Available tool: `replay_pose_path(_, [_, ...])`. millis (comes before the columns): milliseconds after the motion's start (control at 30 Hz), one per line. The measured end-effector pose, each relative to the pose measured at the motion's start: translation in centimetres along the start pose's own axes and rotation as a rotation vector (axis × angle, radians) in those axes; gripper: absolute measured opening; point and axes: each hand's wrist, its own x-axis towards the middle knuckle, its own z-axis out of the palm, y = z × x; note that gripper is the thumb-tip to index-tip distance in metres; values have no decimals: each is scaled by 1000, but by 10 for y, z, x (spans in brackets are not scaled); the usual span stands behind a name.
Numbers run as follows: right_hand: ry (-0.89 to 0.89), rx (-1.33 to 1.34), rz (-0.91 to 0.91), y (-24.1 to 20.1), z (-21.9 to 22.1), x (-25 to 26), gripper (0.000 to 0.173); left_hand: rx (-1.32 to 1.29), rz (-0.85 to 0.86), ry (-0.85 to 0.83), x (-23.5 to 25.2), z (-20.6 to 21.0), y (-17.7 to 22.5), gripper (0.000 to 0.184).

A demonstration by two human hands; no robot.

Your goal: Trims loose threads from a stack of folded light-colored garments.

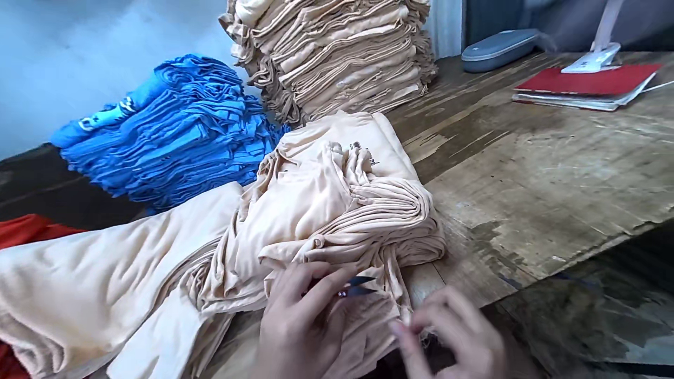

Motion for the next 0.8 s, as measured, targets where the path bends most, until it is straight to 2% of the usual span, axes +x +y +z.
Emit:
replay_pose_path(67, [110, -128, -109, -6, 27, -3, 24, 19, -7, 21, 2, 7, -2, 24])
replay_pose_path(167, [144, -313, -90, 8, 61, -2, 15, 52, -5, 25, 1, 15, -8, 25])
replay_pose_path(233, [157, -183, -33, 19, 62, -3, 15, 34, 1, 0, -1, 13, -10, 32])
replay_pose_path(333, [143, 115, 64, 19, 46, -9, 14, -1, 20, -69, -5, 3, -11, 54])
replay_pose_path(367, [133, 175, 98, 18, 41, -11, 12, -10, 45, -69, -7, 0, -10, 51])
replay_pose_path(433, [124, 227, 148, 16, 35, -13, 11, 5, 138, -12, -10, -2, -8, 27])
replay_pose_path(467, [124, 243, 161, 14, 34, -14, 10, 42, 191, 4, -11, -2, -6, 21])
replay_pose_path(667, [154, 343, 189, 7, 39, -13, 10, 174, 414, -29, -10, 10, 2, 21])
replay_pose_path(800, [91, 196, 96, 14, 33, -18, 16, 157, 345, -15, -7, 12, -2, 19])
